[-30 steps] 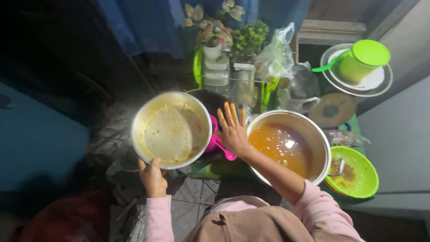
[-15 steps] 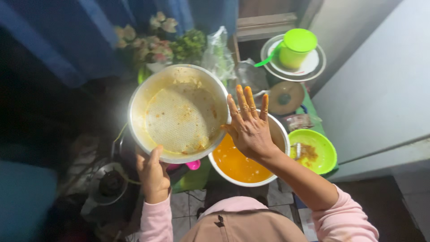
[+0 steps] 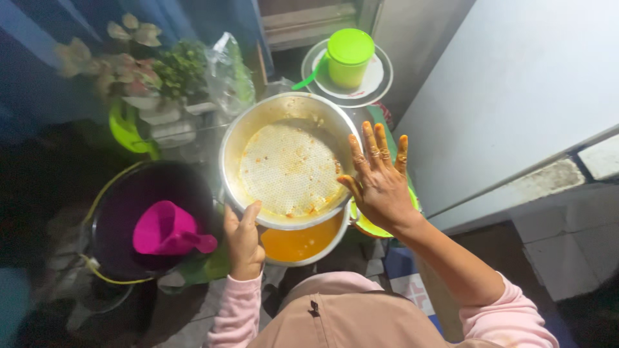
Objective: The person pours a brown liquid from a green bowl through a metal strainer into a larger pot, then uses their hand to press and squeeze the residue in the strainer to extract more liquid. They repeat the process with additional liquid and residue, occasionally using a pink scoop to assist.
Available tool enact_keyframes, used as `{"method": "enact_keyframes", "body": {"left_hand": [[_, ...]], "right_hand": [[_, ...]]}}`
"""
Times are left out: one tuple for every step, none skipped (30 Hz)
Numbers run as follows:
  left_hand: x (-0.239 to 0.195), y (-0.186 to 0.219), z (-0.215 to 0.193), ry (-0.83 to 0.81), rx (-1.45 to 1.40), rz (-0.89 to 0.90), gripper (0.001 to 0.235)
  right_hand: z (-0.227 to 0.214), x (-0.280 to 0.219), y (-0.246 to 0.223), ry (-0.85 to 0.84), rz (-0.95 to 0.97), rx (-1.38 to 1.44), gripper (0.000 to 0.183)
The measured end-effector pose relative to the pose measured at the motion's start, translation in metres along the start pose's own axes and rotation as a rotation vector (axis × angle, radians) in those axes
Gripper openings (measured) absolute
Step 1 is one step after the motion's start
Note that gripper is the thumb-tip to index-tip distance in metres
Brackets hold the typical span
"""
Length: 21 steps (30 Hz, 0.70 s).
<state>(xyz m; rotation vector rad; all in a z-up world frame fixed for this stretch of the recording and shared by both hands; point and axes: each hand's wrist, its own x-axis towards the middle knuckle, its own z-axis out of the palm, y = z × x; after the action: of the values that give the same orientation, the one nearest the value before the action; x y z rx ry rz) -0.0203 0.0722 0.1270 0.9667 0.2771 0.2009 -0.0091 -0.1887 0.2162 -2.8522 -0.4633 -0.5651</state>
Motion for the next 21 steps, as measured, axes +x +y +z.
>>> {"method": "enact_keyframes", "body": {"left_hand": [[-0.005, -0.009, 0.008, 0.005, 0.005, -0.011, 0.051], [-0.01, -0.016, 0.016, -0.01, 0.012, -0.004, 0.053], [-0.015, -0.024, 0.024, -0.025, 0.019, 0.003, 0.055], [-0.02, -0.031, 0.03, -0.04, 0.028, 0.006, 0.058], [-0.024, -0.037, 0.036, -0.038, 0.023, -0.011, 0.058], [-0.028, -0.043, 0.041, -0.033, 0.021, -0.031, 0.058], [-0.032, -0.048, 0.044, -0.029, 0.019, -0.05, 0.059], [-0.035, -0.053, 0.047, -0.04, 0.032, -0.04, 0.06], [-0.037, -0.058, 0.048, -0.051, 0.045, -0.03, 0.061], [-0.039, -0.063, 0.048, -0.062, 0.057, -0.018, 0.062], [-0.042, -0.068, 0.047, -0.053, 0.067, -0.019, 0.062], [-0.042, -0.072, 0.046, -0.046, 0.077, -0.019, 0.062], [-0.042, -0.077, 0.043, -0.04, 0.086, -0.018, 0.062], [-0.041, -0.08, 0.039, -0.02, 0.135, -0.015, 0.061], [-0.04, -0.084, 0.035, -0.001, 0.185, -0.011, 0.061], [-0.038, -0.086, 0.029, 0.018, 0.235, -0.006, 0.06], [-0.036, -0.09, 0.024, 0.024, 0.224, -0.009, 0.06], [-0.034, -0.094, 0.018, 0.029, 0.212, -0.012, 0.06], [-0.032, -0.098, 0.012, 0.035, 0.199, -0.015, 0.06], [-0.03, -0.102, 0.007, 0.047, 0.19, -0.023, 0.06], [-0.028, -0.106, 0.0, 0.058, 0.18, -0.03, 0.061]], "right_hand": [[-0.002, -0.005, 0.01, -0.003, 0.004, -0.013, 0.074], [-0.003, -0.01, 0.02, -0.004, 0.008, -0.024, 0.073], [-0.004, -0.016, 0.03, -0.006, 0.012, -0.036, 0.073], [-0.005, -0.022, 0.038, -0.01, 0.016, -0.041, 0.072], [-0.005, -0.027, 0.047, -0.015, 0.019, -0.045, 0.072], [-0.006, -0.032, 0.054, -0.023, 0.025, -0.048, 0.072], [-0.007, -0.038, 0.062, -0.022, 0.03, -0.035, 0.072], [-0.007, -0.043, 0.068, -0.022, 0.036, -0.02, 0.071], [-0.007, -0.047, 0.075, -0.022, 0.041, -0.005, 0.071], [-0.006, -0.051, 0.081, -0.027, 0.048, 0.002, 0.07], [-0.003, -0.056, 0.087, -0.031, 0.055, 0.01, 0.068], [0.0, -0.061, 0.094, -0.033, 0.061, 0.017, 0.067], [0.005, -0.067, 0.1, -0.033, 0.071, 0.038, 0.065], [0.013, -0.071, 0.107, -0.028, 0.08, 0.059, 0.063], [0.024, -0.076, 0.114, -0.024, 0.089, 0.08, 0.061], [0.037, -0.081, 0.122, -0.024, 0.099, 0.081, 0.06], [0.054, -0.087, 0.129, -0.023, 0.108, 0.081, 0.058], [0.073, -0.093, 0.138, -0.023, 0.116, 0.08, 0.057], [0.095, -0.1, 0.147, -0.06, 0.131, 0.104, 0.057], [0.119, -0.108, 0.157, -0.098, 0.144, 0.126, 0.057], [0.145, -0.116, 0.167, -0.137, 0.157, 0.148, 0.057]]}}
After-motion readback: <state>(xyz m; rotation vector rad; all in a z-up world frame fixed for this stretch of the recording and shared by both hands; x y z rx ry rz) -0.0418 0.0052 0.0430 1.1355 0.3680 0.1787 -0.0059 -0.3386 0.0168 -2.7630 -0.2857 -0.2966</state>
